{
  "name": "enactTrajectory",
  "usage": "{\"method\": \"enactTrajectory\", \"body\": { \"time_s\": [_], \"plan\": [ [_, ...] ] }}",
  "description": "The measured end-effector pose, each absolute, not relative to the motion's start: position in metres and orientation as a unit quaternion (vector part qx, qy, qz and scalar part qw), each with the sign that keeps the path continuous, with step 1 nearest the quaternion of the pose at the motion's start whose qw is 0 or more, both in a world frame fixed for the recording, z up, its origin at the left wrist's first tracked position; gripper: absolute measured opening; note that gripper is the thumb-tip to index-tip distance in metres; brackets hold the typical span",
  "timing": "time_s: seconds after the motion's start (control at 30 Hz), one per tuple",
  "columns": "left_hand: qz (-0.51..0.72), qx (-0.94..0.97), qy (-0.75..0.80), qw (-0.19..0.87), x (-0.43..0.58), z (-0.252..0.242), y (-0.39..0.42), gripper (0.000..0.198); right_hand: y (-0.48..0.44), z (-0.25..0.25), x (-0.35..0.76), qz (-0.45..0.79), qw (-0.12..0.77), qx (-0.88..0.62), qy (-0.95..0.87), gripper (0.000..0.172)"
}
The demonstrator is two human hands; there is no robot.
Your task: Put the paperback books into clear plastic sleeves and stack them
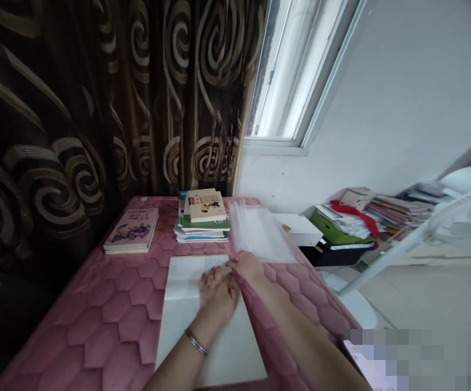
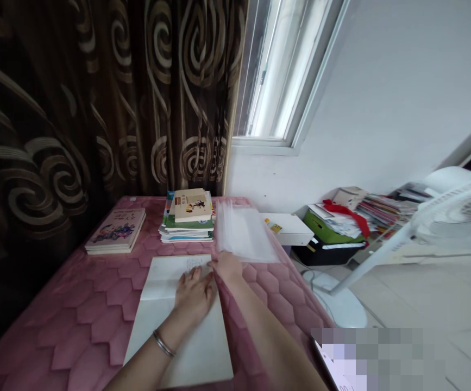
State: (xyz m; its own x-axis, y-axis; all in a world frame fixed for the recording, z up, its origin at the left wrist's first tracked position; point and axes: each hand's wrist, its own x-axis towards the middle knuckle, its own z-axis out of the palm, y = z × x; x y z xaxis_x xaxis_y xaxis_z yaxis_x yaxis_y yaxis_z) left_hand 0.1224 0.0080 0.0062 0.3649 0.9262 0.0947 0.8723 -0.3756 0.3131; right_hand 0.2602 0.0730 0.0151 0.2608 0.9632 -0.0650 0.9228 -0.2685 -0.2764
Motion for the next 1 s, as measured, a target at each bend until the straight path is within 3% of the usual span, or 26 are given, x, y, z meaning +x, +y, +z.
{"method": "enactTrajectory", "body": {
  "time_s": [0.37,0.63,1.0],
  "plan": [
    [0.136,0.817,0.550,0.110,0.123,-0.002,0.009,0.044,0.085,0.020,0.248,0.066,0.081,-0.809,-0.578,0.040],
    [0.142,0.815,0.550,0.114,0.122,-0.002,0.009,0.045,0.070,0.012,0.253,0.058,0.127,-0.835,-0.532,0.053],
    [0.125,0.819,0.550,0.106,0.123,-0.002,0.009,0.045,0.088,0.006,0.250,0.032,0.165,-0.855,-0.491,0.057]
  ]
}}
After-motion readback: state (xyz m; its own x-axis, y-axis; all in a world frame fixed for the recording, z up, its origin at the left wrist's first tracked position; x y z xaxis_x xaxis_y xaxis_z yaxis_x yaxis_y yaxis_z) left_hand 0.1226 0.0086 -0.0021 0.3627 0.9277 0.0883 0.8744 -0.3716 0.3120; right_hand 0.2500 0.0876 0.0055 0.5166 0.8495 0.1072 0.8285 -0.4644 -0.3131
